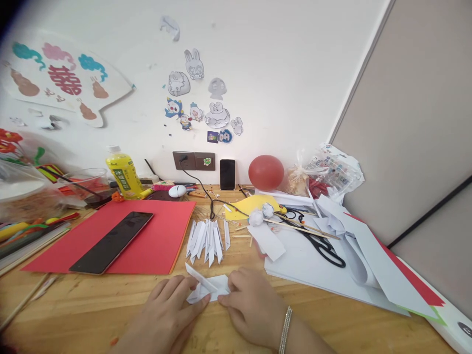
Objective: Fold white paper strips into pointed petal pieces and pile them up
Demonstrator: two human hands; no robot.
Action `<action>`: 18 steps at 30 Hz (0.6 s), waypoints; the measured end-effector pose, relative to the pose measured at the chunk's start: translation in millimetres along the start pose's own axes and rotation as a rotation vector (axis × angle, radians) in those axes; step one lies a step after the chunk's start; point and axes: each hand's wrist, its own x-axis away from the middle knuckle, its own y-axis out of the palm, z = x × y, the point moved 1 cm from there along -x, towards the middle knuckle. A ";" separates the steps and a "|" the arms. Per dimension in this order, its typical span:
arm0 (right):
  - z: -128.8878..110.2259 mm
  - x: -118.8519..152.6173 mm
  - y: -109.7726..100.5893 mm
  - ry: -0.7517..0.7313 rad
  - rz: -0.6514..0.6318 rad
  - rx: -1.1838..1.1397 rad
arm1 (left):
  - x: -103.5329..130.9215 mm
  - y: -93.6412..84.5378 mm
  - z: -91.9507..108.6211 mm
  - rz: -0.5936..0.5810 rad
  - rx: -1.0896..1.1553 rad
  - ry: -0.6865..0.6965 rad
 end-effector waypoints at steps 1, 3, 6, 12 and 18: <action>0.2 -0.4 -1.3 -0.001 -0.009 0.003 | 0.4 -3.2 0.5 -0.051 0.003 -0.023; 1.4 -1.1 -5.1 -0.002 -0.030 0.006 | 1.1 -8.6 2.1 -0.153 -0.017 -0.051; 5.5 -0.8 -11.2 0.011 -0.075 -0.020 | 2.3 -14.0 4.6 -0.286 -0.114 -0.073; 14.8 1.5 -14.8 0.033 -0.158 -0.064 | 4.4 -27.0 3.5 -0.389 -0.117 -0.046; 16.0 0.2 -11.9 0.034 -0.166 -0.075 | 6.0 -26.5 1.6 -0.356 -0.087 -0.030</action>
